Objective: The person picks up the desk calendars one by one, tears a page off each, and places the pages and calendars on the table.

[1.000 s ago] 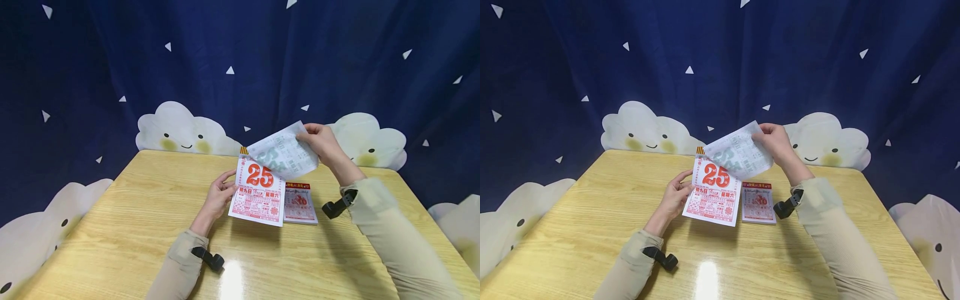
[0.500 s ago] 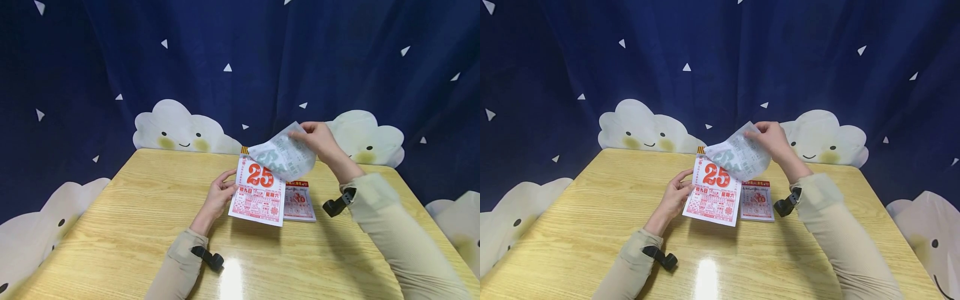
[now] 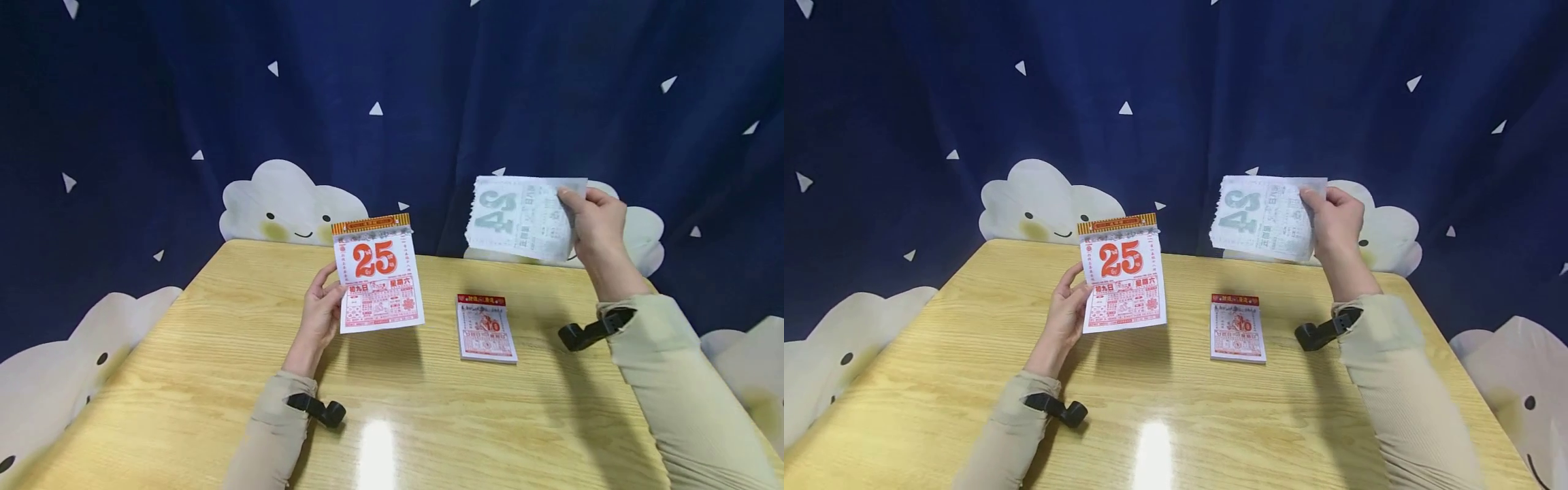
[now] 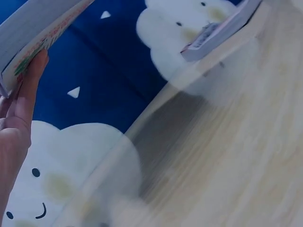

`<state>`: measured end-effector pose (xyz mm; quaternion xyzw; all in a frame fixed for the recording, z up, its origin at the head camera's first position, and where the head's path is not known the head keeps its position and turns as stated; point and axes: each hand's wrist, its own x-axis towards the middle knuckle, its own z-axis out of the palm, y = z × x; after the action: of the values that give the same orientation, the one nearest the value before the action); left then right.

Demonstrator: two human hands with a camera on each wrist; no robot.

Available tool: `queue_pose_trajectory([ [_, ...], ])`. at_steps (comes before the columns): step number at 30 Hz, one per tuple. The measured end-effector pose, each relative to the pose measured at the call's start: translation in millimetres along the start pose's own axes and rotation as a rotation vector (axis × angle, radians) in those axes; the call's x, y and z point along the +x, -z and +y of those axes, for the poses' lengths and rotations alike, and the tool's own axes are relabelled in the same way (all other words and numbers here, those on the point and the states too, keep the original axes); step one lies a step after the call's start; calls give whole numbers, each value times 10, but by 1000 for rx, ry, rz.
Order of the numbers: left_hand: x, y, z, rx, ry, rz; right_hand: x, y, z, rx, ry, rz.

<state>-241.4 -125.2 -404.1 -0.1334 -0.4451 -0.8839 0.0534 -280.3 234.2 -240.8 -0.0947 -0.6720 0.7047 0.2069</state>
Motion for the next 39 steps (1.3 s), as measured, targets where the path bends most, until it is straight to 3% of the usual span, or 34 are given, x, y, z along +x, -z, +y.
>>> queue_pose_trajectory([
  [8, -17, 38, 35, 57, 85, 18, -39, 5, 124, -56, -17, -48],
  [14, -24, 56, 63, 101, 101, 41, -61, -51, 227, -57, -17, -46],
  [22, -51, 96, 109, 142, 129, 44, -139, -126, 343, -159, -40, -69],
  [33, -49, 166, 114, 197, 173, 60, -222, -251, 546, -221, 18, -118],
  [39, -63, 199, 116, 223, 193, 76, -261, -323, 641, -291, 64, -220],
])
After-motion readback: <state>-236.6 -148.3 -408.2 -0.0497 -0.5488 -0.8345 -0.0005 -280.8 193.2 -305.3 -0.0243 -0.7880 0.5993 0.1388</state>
